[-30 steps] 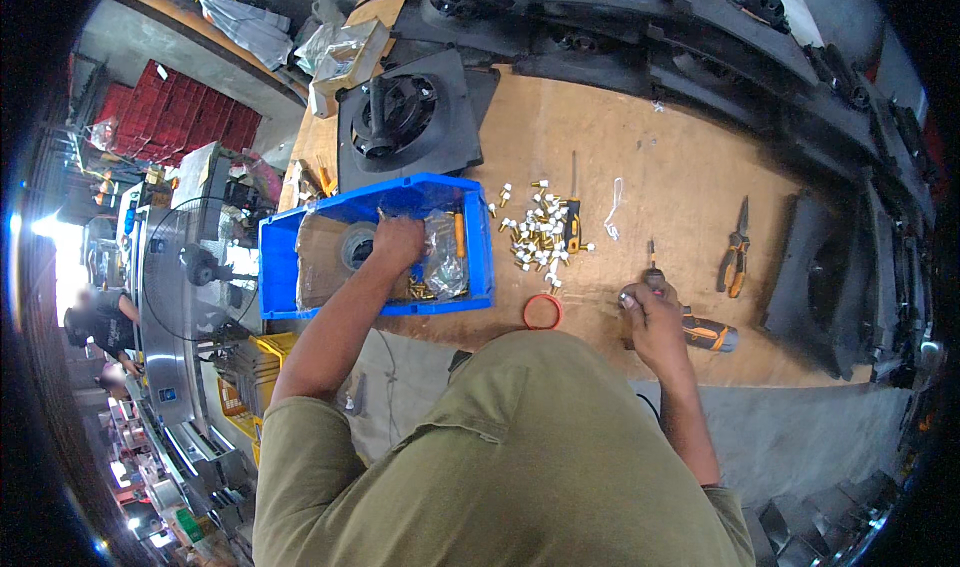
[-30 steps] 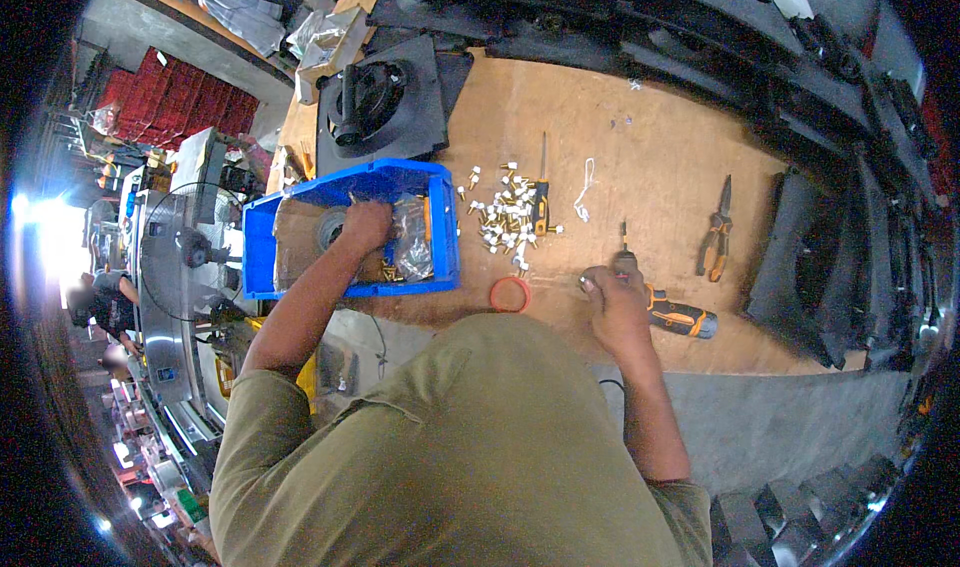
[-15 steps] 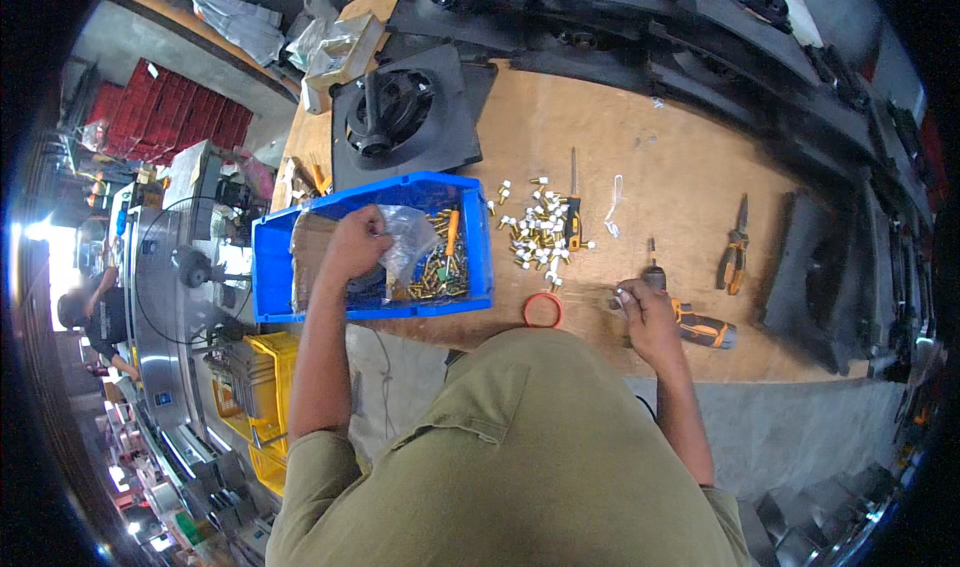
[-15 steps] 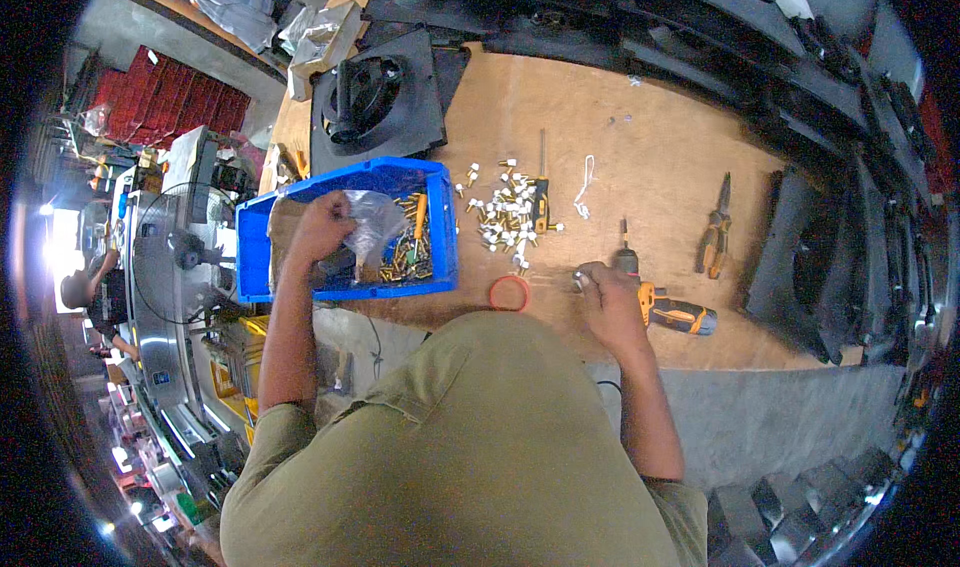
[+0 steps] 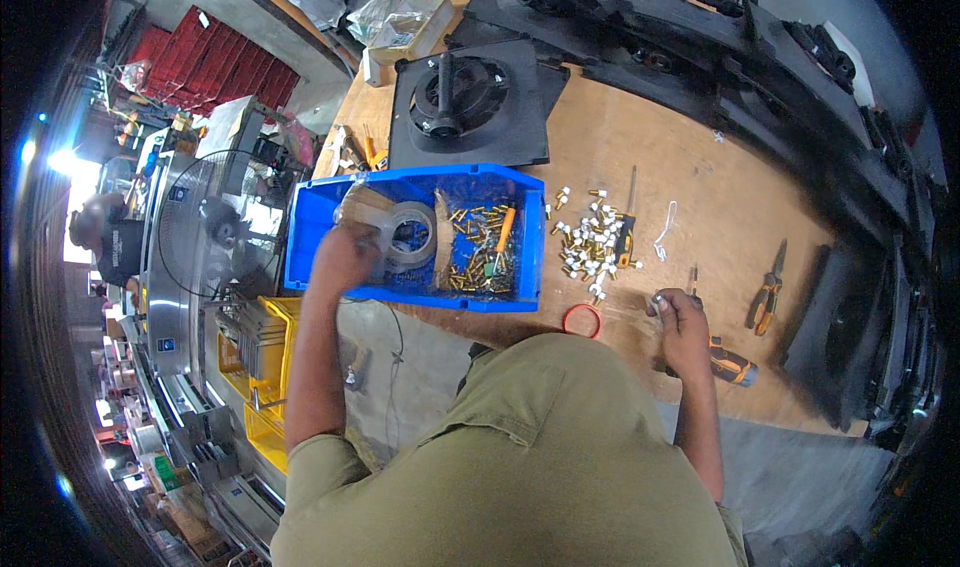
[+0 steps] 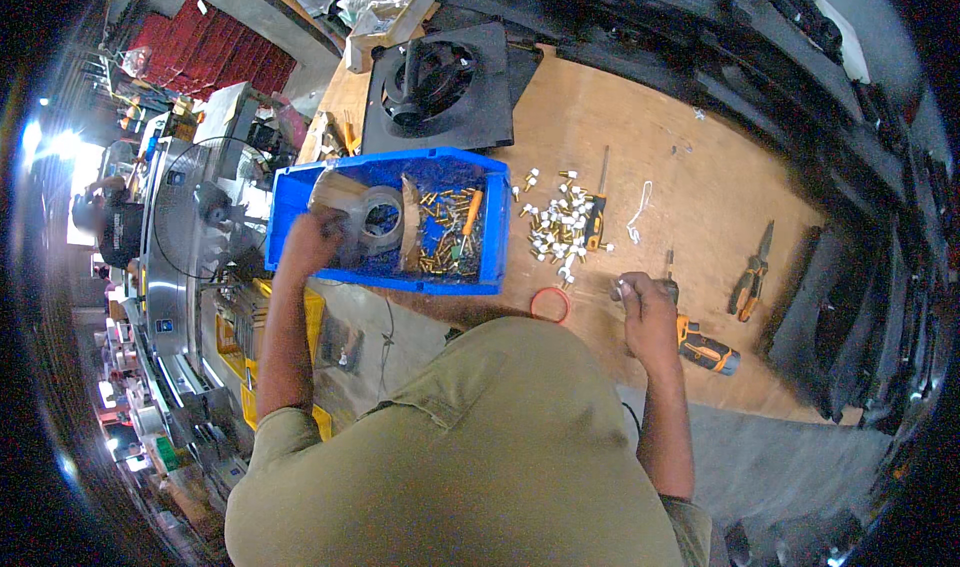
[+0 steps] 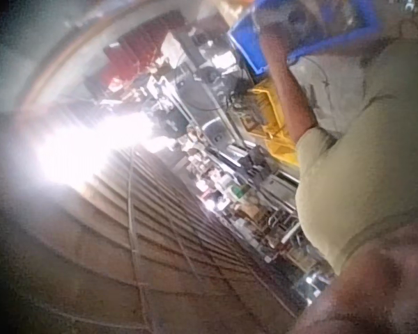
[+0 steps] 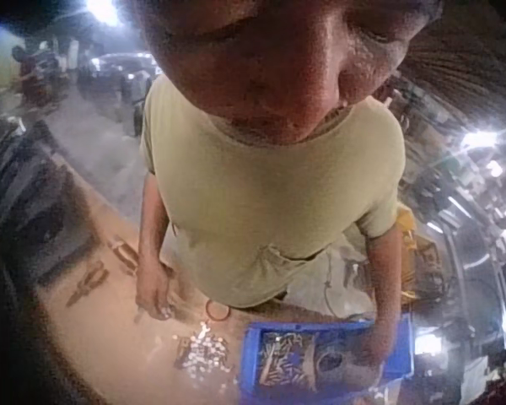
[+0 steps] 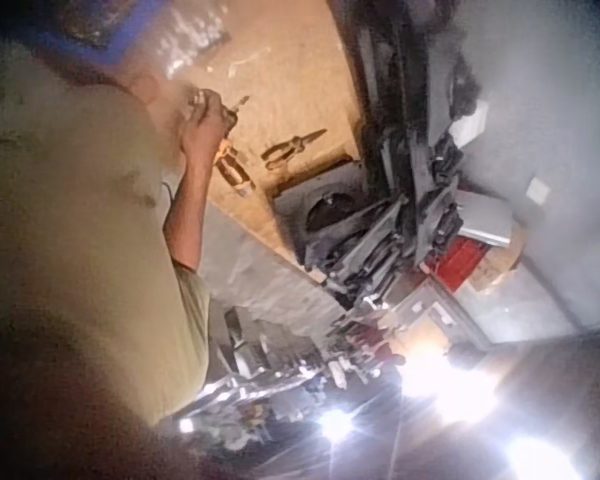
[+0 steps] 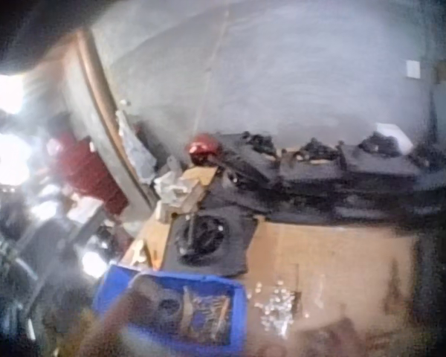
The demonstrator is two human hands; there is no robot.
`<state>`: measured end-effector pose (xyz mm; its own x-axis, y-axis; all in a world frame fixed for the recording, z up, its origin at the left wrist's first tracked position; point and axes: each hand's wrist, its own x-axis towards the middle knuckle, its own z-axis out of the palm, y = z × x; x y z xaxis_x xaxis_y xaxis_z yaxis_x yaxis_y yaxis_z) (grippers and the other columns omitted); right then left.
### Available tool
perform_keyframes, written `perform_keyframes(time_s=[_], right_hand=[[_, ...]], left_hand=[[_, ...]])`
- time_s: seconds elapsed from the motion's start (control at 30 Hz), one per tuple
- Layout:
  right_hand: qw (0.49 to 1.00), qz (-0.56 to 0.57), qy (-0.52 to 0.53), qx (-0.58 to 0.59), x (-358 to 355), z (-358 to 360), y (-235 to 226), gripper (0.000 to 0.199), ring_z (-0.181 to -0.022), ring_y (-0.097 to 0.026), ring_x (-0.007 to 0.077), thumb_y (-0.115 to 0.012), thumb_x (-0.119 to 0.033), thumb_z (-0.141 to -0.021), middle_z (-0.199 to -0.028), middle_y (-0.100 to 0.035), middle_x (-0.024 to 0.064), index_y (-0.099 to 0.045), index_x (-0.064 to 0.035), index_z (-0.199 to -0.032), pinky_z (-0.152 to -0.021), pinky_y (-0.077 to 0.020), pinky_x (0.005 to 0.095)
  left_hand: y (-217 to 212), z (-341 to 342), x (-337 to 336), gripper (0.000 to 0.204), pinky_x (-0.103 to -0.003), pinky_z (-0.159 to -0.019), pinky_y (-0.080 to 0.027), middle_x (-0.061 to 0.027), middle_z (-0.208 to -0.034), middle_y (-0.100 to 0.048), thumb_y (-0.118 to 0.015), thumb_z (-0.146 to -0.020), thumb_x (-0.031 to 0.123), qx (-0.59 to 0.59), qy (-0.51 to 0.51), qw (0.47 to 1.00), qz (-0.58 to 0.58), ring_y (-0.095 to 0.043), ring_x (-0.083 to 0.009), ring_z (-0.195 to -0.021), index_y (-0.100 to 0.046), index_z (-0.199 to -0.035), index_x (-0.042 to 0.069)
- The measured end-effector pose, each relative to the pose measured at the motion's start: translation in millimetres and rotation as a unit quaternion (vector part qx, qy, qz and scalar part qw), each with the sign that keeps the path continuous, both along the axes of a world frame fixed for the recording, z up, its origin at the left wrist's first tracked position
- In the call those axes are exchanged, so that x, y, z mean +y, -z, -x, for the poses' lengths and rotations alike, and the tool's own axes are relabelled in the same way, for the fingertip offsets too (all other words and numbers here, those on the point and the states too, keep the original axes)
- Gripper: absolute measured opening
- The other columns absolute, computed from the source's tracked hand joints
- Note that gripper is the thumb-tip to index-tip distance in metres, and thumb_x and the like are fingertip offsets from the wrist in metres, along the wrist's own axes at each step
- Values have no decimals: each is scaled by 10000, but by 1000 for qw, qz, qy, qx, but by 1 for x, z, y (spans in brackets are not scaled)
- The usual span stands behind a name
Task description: The person repeatedly picks small brass-colored components from a blue bin and wraps each with white tape, placing the finished units on the table. The workspace includes a cordless drill, pliers, and black plastic parts nearby.
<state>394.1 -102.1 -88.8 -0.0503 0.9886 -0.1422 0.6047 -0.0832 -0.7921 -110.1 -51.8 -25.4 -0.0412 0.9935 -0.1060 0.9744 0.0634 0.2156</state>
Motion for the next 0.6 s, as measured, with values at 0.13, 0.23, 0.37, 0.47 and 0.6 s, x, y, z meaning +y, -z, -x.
perform_keyframes(time_s=[0.13,0.23,0.37,0.47,0.6], right_hand=[[1000,-5,3,-11,0,0,-1,129,-843,-612,325,-527,-112,-954,-895,-671,161,-614,-33,-1008,-781,-471,417],[1000,14,26,5,-2,-6,2,131,-869,-616,330,-530,-115,-952,-905,-667,164,-618,-31,-1000,-792,-472,421],[999,8,34,10,-7,-14,11,136,-860,-620,303,-531,-119,-959,-884,-661,155,-616,-20,-998,-797,-475,395],[999,-31,12,-30,-8,-14,17,146,-821,-647,218,-512,-109,-981,-849,-660,127,-597,9,-1005,-763,-495,339],[999,-24,-7,-21,-5,-3,17,148,-797,-664,219,-512,-93,-977,-849,-674,131,-608,8,-1029,-751,-506,337]], left_hand=[[38,3,2,263,-469,-855,-509,-233,-990,-690,-656,-794,195,-12,-39,991,131,-656,-398,-940,-718,-1003,48],[34,-1,7,269,-480,-821,-513,-235,-994,-685,-681,-801,247,56,-51,987,143,-654,-399,-932,-710,-968,39],[-3,-41,7,266,-463,-783,-525,-212,-945,-685,-690,-803,252,140,-70,987,37,-667,-393,-877,-685,-948,29],[-19,-74,20,264,-456,-790,-522,-198,-941,-676,-697,-798,254,40,26,983,-179,-665,-390,-884,-668,-947,38],[20,-113,50,280,-451,-814,-520,-198,-966,-680,-711,-778,248,-84,162,982,52,-658,-388,-900,-686,-948,27]])
